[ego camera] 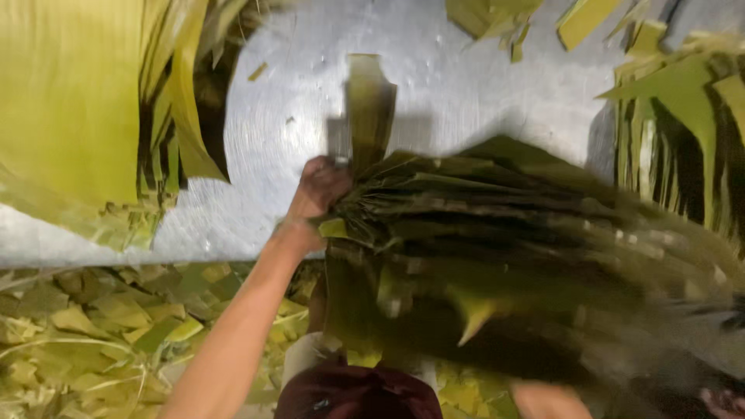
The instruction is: The person uses a large knife to cut large green leaves into smaller strips on a metal table. They repeatedly stack the leaves, align them, and slice them into uniform pieces, which accumulate on the table surface.
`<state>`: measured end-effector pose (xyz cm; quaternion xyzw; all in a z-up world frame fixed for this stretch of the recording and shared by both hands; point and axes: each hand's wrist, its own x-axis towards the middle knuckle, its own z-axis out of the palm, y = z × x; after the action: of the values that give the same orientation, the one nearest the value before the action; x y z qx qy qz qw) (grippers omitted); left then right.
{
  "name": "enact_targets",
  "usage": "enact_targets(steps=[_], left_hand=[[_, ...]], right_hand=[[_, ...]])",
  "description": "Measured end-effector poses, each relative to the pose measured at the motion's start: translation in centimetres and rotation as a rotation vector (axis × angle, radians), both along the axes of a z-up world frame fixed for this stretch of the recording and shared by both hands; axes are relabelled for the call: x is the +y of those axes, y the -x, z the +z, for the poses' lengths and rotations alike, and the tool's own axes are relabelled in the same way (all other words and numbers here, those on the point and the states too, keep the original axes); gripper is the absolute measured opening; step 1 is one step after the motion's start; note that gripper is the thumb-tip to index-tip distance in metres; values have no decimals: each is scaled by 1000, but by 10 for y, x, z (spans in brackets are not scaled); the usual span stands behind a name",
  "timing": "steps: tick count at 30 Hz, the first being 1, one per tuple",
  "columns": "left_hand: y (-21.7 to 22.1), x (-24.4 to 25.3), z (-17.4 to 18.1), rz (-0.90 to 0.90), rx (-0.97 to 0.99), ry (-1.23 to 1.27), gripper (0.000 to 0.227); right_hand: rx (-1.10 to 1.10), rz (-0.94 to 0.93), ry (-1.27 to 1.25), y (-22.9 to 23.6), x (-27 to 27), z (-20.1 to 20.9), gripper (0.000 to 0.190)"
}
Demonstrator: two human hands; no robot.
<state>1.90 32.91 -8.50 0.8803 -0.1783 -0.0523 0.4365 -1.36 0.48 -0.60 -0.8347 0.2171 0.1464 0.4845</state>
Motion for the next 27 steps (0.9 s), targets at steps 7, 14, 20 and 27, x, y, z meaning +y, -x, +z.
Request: enact_targets(steps=[7,14,20,27], left_hand=[[-3,-6,-3,-154,290,-281,18],[-77,-49,-48,122,148,380,24],[-23,-54,-52,210,178,23,65],[214,27,-81,488,382,267,39]], right_hand=[[-4,-35,-32,-1,25,-3,56],[-37,-104,-55,-45,-12,-26,59],[78,-203,-134,-22,-18,-38,62],[341,-593,-480,100,59,-28,65]])
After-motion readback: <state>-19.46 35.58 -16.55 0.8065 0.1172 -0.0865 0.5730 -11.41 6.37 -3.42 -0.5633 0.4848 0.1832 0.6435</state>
